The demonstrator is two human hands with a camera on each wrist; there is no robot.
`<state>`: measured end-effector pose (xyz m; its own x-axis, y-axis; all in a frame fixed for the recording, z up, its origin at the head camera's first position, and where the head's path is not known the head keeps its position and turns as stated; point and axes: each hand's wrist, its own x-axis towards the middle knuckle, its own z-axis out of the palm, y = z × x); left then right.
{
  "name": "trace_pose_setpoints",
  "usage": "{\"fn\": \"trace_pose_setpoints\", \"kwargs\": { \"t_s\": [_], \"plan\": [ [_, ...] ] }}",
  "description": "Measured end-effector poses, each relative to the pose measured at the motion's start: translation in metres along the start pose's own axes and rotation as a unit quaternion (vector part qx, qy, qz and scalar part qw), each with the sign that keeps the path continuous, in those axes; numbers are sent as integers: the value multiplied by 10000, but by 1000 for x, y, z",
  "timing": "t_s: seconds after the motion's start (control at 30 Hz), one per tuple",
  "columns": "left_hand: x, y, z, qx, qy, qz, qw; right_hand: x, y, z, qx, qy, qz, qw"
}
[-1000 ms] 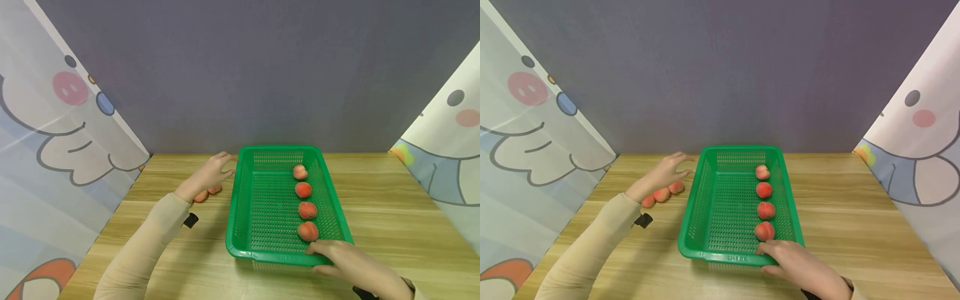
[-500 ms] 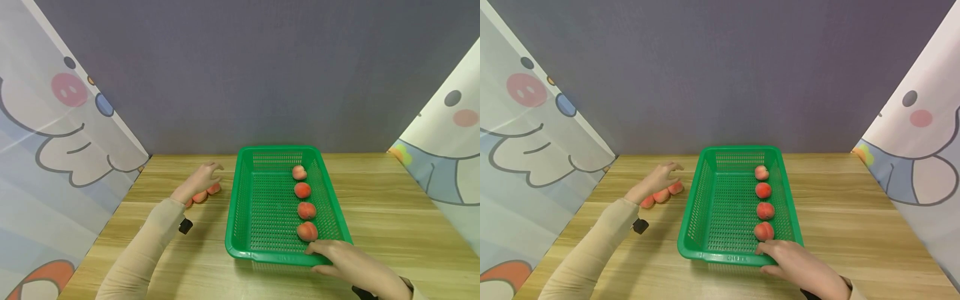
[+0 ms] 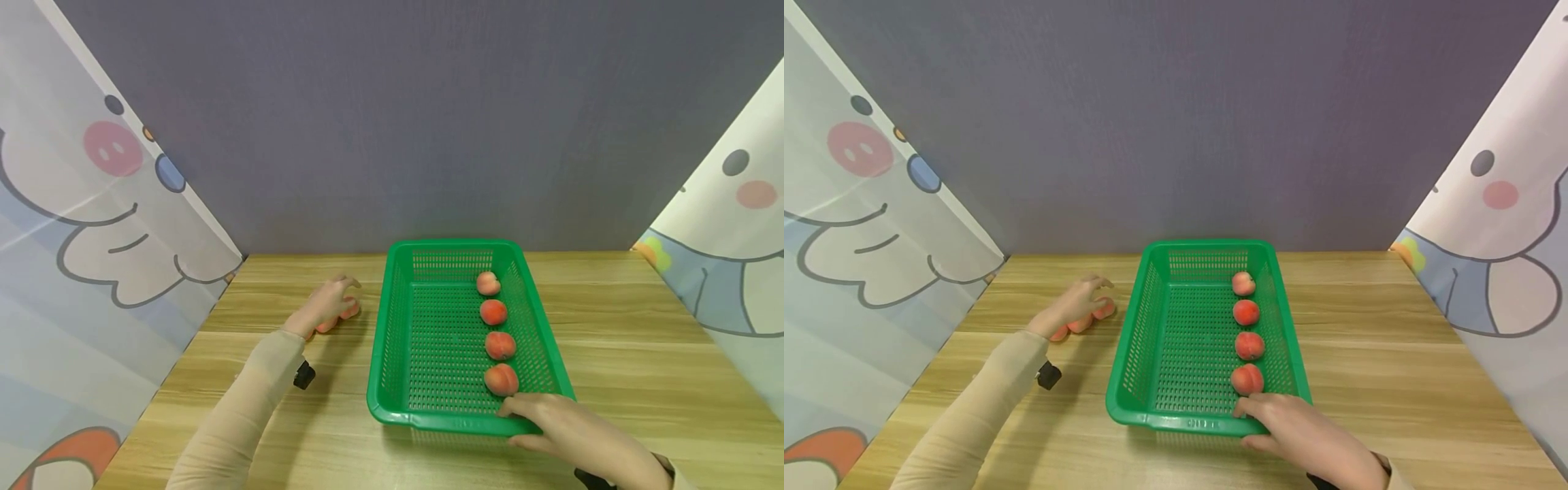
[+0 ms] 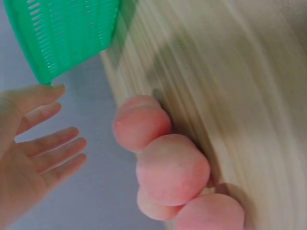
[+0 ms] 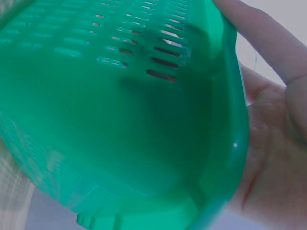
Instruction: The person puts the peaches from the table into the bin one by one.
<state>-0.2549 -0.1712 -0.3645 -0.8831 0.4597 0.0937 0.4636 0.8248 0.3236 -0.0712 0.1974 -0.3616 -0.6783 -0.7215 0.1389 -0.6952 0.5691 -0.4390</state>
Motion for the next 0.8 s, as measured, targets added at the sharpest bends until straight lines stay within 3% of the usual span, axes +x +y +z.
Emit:
{"fn": "trace_pose_setpoints", "kwargs": {
  "t_s": [0.8],
  "plan": [
    [5, -15, 22, -149, -390, -508, 9978, 1, -1, -1, 117, -138, 129, 9998]
  ]
}}
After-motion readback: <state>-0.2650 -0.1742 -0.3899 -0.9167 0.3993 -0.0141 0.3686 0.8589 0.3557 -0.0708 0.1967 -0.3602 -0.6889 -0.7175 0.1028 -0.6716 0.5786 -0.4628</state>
